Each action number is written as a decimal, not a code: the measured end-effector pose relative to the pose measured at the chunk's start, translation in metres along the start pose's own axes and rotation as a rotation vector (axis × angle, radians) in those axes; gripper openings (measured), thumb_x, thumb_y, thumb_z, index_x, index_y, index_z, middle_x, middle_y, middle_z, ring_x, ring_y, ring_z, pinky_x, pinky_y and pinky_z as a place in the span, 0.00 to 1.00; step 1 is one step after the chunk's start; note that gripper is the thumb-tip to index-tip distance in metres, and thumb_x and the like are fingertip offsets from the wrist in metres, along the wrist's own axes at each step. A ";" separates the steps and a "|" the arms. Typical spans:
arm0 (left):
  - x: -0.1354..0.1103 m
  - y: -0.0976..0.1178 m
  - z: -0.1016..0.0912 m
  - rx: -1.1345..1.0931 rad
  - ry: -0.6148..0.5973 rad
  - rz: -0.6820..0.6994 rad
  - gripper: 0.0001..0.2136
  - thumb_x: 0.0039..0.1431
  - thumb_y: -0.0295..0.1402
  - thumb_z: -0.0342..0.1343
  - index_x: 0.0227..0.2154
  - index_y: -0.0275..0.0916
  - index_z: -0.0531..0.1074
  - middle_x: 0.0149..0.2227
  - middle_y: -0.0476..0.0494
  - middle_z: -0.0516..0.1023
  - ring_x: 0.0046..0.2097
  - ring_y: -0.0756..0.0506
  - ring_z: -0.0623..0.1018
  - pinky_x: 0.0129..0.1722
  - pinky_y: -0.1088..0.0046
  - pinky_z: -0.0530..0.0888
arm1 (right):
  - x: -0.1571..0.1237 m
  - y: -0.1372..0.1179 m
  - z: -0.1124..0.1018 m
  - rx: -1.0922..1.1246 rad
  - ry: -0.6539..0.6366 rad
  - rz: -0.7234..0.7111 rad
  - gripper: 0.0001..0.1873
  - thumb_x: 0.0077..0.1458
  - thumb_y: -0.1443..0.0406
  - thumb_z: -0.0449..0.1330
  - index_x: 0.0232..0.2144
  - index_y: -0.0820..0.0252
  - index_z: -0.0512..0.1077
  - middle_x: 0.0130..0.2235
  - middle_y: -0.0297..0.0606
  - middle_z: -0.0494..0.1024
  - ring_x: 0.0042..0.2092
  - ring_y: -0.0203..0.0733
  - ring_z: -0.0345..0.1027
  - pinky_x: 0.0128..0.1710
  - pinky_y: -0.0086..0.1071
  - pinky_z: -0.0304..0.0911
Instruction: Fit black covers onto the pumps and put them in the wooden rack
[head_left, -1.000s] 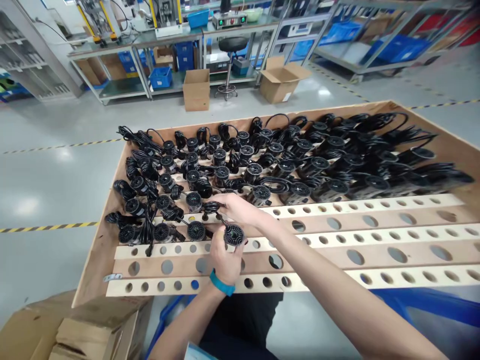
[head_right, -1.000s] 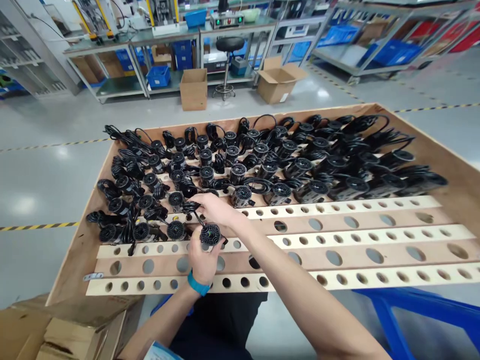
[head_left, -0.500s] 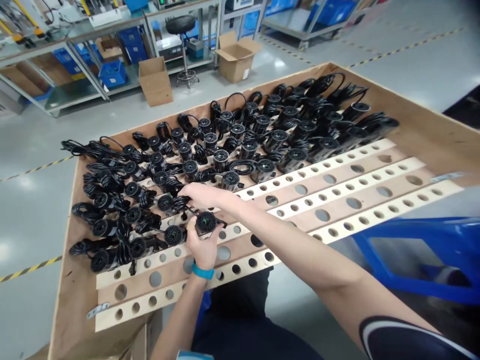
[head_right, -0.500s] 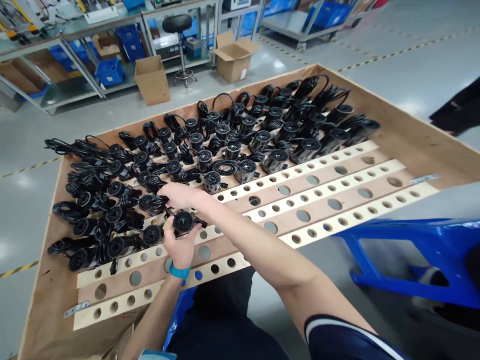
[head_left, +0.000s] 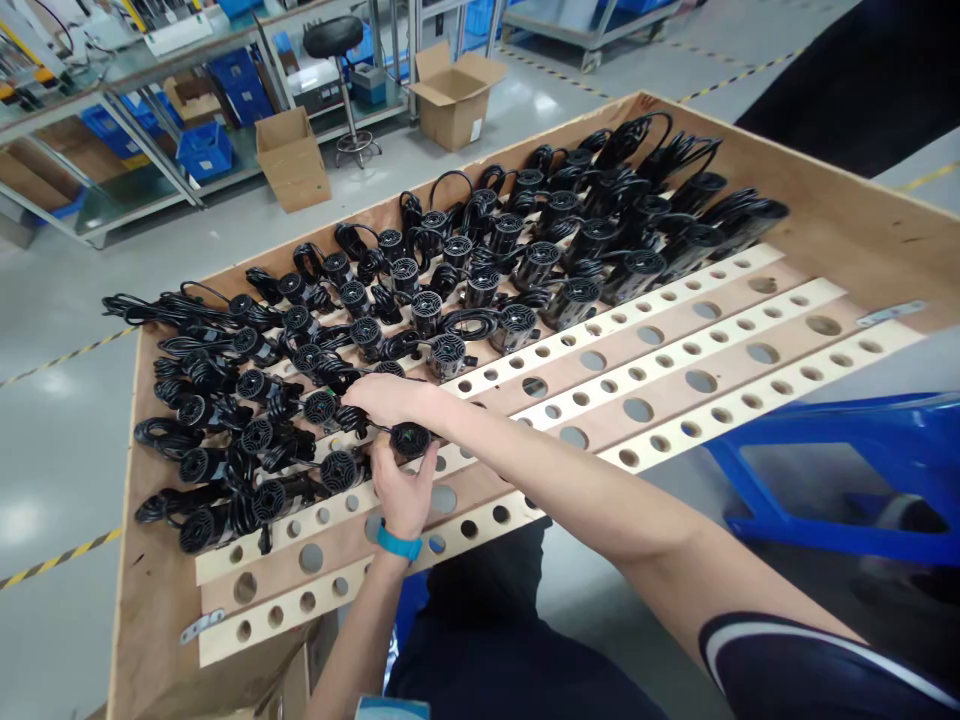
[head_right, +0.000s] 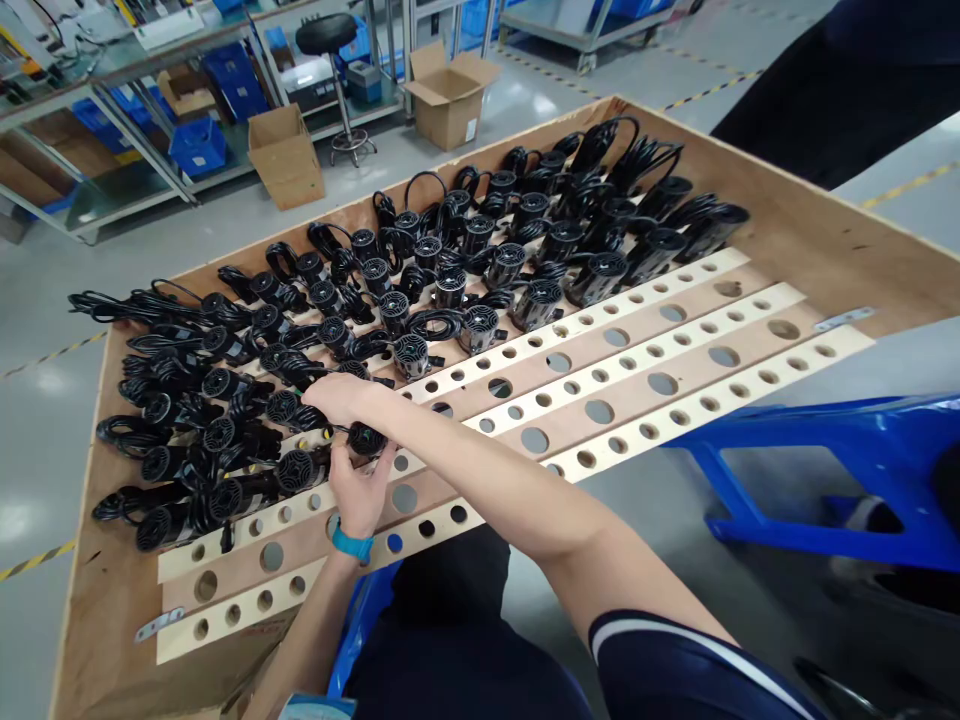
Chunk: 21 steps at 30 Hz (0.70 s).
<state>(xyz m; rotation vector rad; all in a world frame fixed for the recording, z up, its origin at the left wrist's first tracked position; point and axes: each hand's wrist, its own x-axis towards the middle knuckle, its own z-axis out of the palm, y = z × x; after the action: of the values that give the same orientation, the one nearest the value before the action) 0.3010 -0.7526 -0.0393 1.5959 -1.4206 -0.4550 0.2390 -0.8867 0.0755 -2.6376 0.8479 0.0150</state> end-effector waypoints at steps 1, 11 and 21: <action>-0.002 0.004 -0.003 0.020 0.002 0.034 0.29 0.54 0.46 0.66 0.54 0.34 0.68 0.50 0.30 0.76 0.55 0.35 0.76 0.54 0.54 0.75 | -0.003 0.000 0.001 -0.006 0.038 -0.011 0.18 0.54 0.78 0.59 0.46 0.67 0.75 0.47 0.50 0.79 0.51 0.49 0.72 0.49 0.35 0.65; 0.059 0.057 -0.124 0.309 0.057 0.544 0.13 0.64 0.29 0.57 0.51 0.40 0.73 0.52 0.38 0.76 0.54 0.40 0.76 0.56 0.56 0.73 | -0.104 -0.020 0.048 0.434 0.969 0.289 0.15 0.65 0.67 0.54 0.52 0.56 0.72 0.47 0.42 0.78 0.51 0.46 0.71 0.54 0.43 0.68; 0.142 0.041 -0.105 0.743 -0.621 0.765 0.15 0.62 0.32 0.60 0.51 0.39 0.72 0.43 0.41 0.78 0.47 0.39 0.76 0.45 0.63 0.75 | -0.106 -0.035 0.119 0.419 0.871 0.424 0.28 0.60 0.60 0.63 0.60 0.62 0.63 0.55 0.52 0.72 0.58 0.54 0.67 0.59 0.51 0.65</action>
<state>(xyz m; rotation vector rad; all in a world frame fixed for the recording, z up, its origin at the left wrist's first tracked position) 0.3959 -0.8392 0.0890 1.3064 -2.7506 0.0810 0.1840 -0.7596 -0.0104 -1.9707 1.4569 -1.1258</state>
